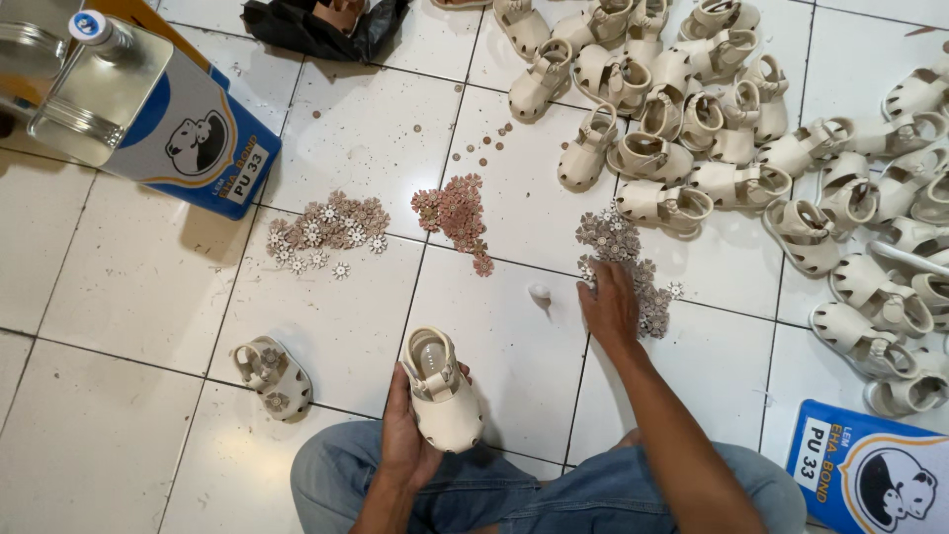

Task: The person sits on the floor and decorates white sandals by applying glue from a small bottle and attaching flower-shaped embellishments. They handle multiple sandals one at a time, placing each finished sandal on the floor.

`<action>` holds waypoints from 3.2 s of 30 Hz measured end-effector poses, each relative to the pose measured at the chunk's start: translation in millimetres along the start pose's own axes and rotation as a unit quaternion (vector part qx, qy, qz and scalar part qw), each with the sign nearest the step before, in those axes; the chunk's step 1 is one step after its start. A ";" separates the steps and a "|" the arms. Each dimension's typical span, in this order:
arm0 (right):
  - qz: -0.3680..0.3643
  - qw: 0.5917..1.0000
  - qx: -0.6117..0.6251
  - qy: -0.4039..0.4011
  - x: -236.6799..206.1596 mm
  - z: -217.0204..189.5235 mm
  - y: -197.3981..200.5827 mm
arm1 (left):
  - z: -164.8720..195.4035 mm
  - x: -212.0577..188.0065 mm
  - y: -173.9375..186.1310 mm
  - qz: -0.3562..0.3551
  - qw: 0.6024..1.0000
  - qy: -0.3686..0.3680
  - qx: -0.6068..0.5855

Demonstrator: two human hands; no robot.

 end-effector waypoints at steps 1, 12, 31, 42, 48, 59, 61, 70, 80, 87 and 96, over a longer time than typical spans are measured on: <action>-0.011 1.000 0.009 -0.020 2.2 4.4 0.1 | -0.2 0.3 0.2 0.011 1.000 0.005 -0.004; -0.019 0.822 0.497 -0.276 -18.2 60.5 24.4 | -13.7 -2.9 -6.7 -0.057 0.998 -0.013 -0.009; -0.180 0.782 0.561 -0.203 -193.9 -33.4 87.9 | -42.7 -35.7 -23.9 -0.130 0.990 -0.042 -0.020; -0.230 0.862 0.435 -0.123 -215.6 -89.1 86.5 | -51.5 -40.5 -24.6 -0.110 0.992 -0.059 -0.004; -0.211 0.877 0.419 -0.109 -215.5 -94.6 84.7 | -53.0 -41.6 -20.7 -0.094 0.994 -0.062 0.002; -0.174 0.878 0.428 -0.125 -216.4 -97.4 84.9 | -55.1 -45.0 -21.2 -0.095 0.992 -0.082 0.024; -0.171 0.876 0.432 -0.130 -217.7 -98.2 84.7 | -55.4 -46.1 -22.1 -0.099 0.991 -0.087 0.016; -0.156 0.887 0.418 -0.122 -218.1 -101.2 89.1 | -56.4 -45.9 -23.0 -0.076 0.992 -0.091 0.030; -0.130 0.908 0.384 -0.104 -216.5 -102.4 90.3 | -57.2 -45.5 -25.1 -0.075 0.992 -0.094 0.035; -0.127 0.913 0.376 -0.093 -220.6 -95.2 82.4 | -58.5 -46.2 -26.5 -0.071 0.991 -0.102 0.046; -0.167 0.918 0.348 -0.097 -217.6 -83.7 88.4 | -57.8 -42.4 -27.2 -0.090 0.995 -0.036 0.036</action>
Point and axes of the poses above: each hand's wrist, its own x-axis towards the middle knuckle, its own y-axis out of the back of the hand, z = x × y, the point moved 4 cm from there along x, towards the middle knuckle, and after that the axes turned 2 degrees about -z, right-handed, at the moved point
